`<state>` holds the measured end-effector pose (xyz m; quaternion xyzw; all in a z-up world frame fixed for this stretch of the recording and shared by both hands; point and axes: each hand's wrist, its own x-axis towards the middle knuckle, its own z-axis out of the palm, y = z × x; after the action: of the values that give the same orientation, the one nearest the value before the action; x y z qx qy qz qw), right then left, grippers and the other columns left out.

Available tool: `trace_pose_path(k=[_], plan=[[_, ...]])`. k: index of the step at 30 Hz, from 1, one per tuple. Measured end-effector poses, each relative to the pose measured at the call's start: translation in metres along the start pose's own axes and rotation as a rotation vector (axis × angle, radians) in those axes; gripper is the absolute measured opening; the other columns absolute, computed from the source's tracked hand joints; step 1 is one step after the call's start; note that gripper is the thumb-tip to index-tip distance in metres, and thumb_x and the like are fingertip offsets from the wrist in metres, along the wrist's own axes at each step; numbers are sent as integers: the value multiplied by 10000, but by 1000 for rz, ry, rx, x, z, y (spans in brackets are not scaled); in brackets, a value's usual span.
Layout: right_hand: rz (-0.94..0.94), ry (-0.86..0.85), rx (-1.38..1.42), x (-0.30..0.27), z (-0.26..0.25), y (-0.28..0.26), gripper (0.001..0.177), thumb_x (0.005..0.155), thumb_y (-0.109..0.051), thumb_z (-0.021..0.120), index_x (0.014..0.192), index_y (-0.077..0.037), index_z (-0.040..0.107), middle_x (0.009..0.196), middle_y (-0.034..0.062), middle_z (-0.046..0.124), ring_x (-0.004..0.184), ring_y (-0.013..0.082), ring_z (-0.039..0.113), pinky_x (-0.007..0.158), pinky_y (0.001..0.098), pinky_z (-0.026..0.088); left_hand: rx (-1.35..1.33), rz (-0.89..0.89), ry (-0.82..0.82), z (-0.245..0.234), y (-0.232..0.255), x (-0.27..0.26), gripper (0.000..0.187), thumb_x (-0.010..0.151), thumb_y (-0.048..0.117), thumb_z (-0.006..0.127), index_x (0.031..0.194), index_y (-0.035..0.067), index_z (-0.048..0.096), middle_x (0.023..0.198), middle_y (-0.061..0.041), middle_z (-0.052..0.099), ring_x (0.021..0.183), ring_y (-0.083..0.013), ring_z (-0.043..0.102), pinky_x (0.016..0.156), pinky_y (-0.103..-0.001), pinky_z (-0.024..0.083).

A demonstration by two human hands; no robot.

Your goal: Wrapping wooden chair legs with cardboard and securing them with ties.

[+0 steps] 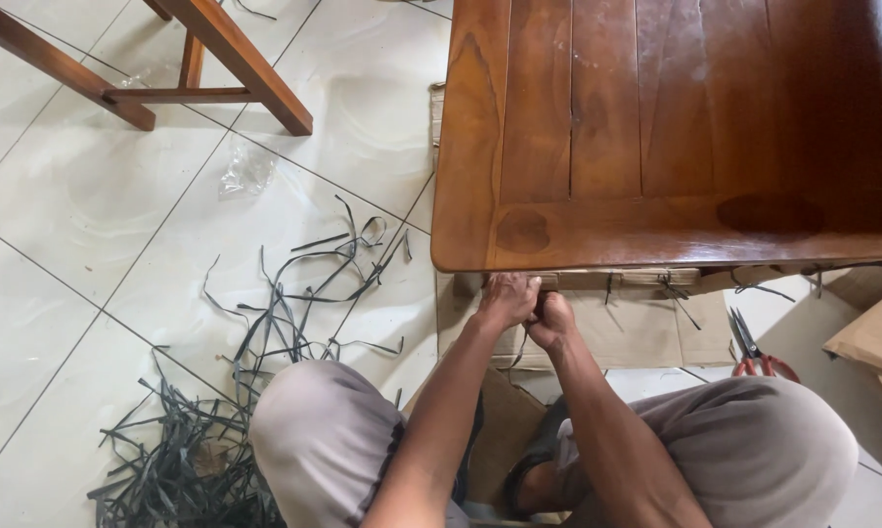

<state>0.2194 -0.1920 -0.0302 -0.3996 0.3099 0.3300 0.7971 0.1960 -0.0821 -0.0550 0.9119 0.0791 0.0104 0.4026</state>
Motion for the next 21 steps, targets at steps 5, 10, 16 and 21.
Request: trace_pose_path(k=[5,10,16,21], plan=[[-13,40,-50,-11,9,-2,186,893,-17,498,763,-139,551,622,-65,445,486,52,436,431,155,250,-103,-57,55,-18,21,-4,364,941,328,572,932,15,757,819,-244,731,902,-477,724,818,-569,566],[-80,98,-146,-6,-7,12,200,843,6,545,774,-179,514,629,-117,420,474,27,398,407,162,258,-232,-159,91,-15,24,-8,343,924,331,646,980,19,776,880,-229,749,920,-463,728,798,-547,584],[-492,365,-530,-27,-27,42,231,916,-265,712,831,-73,618,716,93,564,570,133,478,418,253,336,-202,-159,145,16,-4,3,350,933,338,646,999,23,784,852,-265,737,865,-479,729,756,-536,607],[-689,416,-1029,-69,-13,30,186,939,-328,714,1007,-169,782,859,141,740,890,342,714,797,455,535,-163,-84,200,15,2,-5,285,941,306,645,968,68,800,807,-215,741,825,-431,741,695,-508,606]])
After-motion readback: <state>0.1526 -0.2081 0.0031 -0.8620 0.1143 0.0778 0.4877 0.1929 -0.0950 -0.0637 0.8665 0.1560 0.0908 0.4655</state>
